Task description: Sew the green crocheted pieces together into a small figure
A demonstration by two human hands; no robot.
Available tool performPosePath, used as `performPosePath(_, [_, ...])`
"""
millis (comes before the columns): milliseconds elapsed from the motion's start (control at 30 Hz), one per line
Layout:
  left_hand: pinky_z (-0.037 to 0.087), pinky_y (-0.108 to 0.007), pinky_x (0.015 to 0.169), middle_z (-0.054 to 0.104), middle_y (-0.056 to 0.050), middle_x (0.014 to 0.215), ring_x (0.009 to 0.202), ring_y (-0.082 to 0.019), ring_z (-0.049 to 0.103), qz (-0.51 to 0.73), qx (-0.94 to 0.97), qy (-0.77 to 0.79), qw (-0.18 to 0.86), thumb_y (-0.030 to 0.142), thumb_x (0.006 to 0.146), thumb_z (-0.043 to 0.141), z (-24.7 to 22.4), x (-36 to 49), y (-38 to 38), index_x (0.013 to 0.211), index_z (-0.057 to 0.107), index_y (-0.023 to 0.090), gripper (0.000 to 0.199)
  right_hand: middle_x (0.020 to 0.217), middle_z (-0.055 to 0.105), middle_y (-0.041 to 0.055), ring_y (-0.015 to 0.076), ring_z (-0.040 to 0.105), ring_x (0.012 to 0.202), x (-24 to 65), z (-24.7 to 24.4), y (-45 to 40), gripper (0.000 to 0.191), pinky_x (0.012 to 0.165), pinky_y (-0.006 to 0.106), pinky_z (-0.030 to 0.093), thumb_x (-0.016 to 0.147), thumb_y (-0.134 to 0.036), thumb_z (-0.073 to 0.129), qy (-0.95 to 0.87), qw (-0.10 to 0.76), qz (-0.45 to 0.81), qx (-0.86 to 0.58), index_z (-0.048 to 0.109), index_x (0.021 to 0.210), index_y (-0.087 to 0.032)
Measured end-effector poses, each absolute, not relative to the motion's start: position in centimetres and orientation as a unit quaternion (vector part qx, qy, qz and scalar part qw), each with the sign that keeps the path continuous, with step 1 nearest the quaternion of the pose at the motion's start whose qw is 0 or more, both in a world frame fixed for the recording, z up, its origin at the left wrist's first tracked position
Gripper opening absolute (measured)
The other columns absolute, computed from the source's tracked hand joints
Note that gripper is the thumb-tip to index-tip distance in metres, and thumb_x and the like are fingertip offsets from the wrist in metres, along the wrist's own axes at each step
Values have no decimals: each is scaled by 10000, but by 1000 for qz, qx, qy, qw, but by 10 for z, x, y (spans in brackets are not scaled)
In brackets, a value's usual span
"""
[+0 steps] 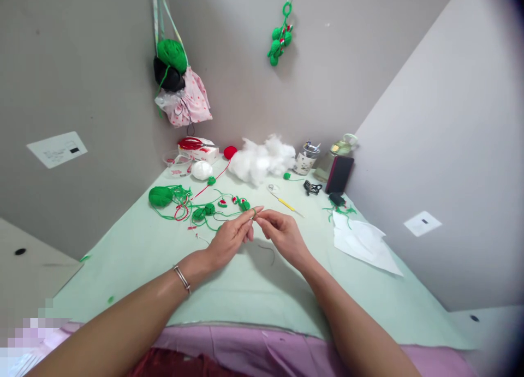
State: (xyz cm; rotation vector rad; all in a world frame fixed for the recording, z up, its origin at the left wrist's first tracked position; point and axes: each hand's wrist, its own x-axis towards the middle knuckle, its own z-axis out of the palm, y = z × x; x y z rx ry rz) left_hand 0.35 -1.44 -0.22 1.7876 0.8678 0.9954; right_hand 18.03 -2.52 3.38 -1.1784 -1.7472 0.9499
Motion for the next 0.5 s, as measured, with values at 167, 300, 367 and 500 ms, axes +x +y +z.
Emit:
performPosePath(167, [430, -263, 729, 552, 16, 736, 689, -150, 505, 403, 722, 349, 441, 370, 1028, 358, -3, 3, -14, 1500, 467, 211, 510, 581, 447, -43, 103, 319, 533, 180, 36, -27, 280, 501, 242, 267, 935, -369, 555, -690, 398, 380, -470, 748, 943, -167])
performPosePath(300, [431, -263, 727, 561, 18, 715, 681, -157, 514, 405, 722, 355, 435, 366, 1019, 374, -2, 3, -15, 1488, 488, 223, 503, 595, 485, -36, 101, 339, 532, 180, 37, -27, 280, 500, 236, 283, 940, -361, 545, -697, 390, 384, -463, 747, 952, -167])
performPosePath(367, [432, -263, 736, 565, 17, 715, 686, -160, 519, 407, 722, 354, 432, 361, 1015, 379, -1, 3, -15, 1488, 488, 222, 506, 587, 478, -38, 100, 339, 526, 181, 37, -27, 280, 498, 233, 283, 935, -361, 548, -699, 387, 383, -464, 746, 959, -164])
performPosePath(500, [435, -262, 747, 567, 19, 719, 681, -157, 514, 401, 728, 360, 423, 341, 1012, 374, -1, 3, -14, 1495, 477, 213, 510, 579, 473, -41, 98, 332, 518, 181, 36, -28, 293, 490, 231, 278, 926, -370, 550, -695, 385, 388, -467, 745, 977, -158])
